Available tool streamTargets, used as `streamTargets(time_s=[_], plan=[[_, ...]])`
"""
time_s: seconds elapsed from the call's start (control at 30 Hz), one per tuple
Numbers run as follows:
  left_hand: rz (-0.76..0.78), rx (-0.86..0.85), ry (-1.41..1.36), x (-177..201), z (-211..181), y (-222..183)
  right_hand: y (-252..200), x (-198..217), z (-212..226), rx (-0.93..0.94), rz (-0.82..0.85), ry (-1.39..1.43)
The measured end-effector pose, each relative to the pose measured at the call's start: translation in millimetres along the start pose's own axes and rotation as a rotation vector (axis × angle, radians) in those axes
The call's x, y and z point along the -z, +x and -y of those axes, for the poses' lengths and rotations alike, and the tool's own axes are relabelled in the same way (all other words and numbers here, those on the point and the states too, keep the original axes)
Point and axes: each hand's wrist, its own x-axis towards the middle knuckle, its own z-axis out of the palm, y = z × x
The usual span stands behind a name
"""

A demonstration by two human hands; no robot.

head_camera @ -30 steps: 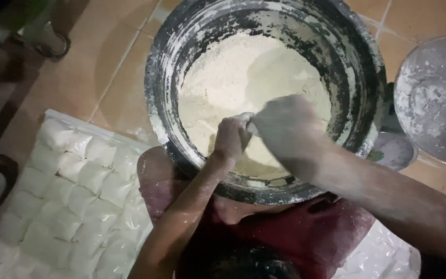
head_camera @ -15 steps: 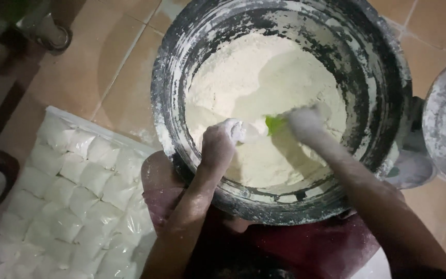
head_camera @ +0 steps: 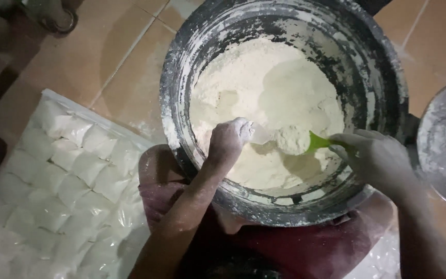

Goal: Scooping white powder from a large tub into small plastic bags and arranging the filled bags on a tray.

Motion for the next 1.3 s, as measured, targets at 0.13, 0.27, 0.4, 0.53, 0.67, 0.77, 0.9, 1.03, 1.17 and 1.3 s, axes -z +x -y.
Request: streamTargets(time_s=[0.13,0.27,0.4,0.53,0.67,0.77,0.9,1.03,1.17,1.3], plan=[[0.157,0.118,0.000,-12.0,5.4,5.4,-2.4,25.3,28.3,-0.026,0.039,-0.058],[0.181,0.099,-0.004,1.3,-16.4,-6.1,21.8,31.5,71.7,0.002,0.218,-0.208],[0.193,0.081,-0.029,-19.4,4.2,2.7,44.0,7.7,105.7,0.087,0.207,-0.421],[0.173,-0.036,-0.036,-20.3,9.3,0.1,89.6,-47.8,140.2,0.049,0.283,-0.169],[0.125,0.266,-0.811,-39.9,34.4,0.5,85.8,-23.4,173.3,0.201,0.238,-0.384],[0.158,0.265,-0.643,-11.7,4.0,-2.8,61.4,73.8,190.8,0.180,0.381,-0.537],[0.099,-0.038,-0.065,-28.0,26.6,9.9,37.3,72.6,130.3,0.113,0.275,-0.615],[0.121,0.002,0.003,-22.7,16.3,7.8,44.4,0.5,97.3,0.087,0.272,-0.683],[0.135,-0.061,-0.056,-20.0,19.8,8.2,44.5,-59.8,87.4,0.168,0.167,-0.225],[0.087,-0.050,-0.021,21.3,-54.3,-1.6,39.8,-91.7,58.2,0.176,-0.026,-0.142]])
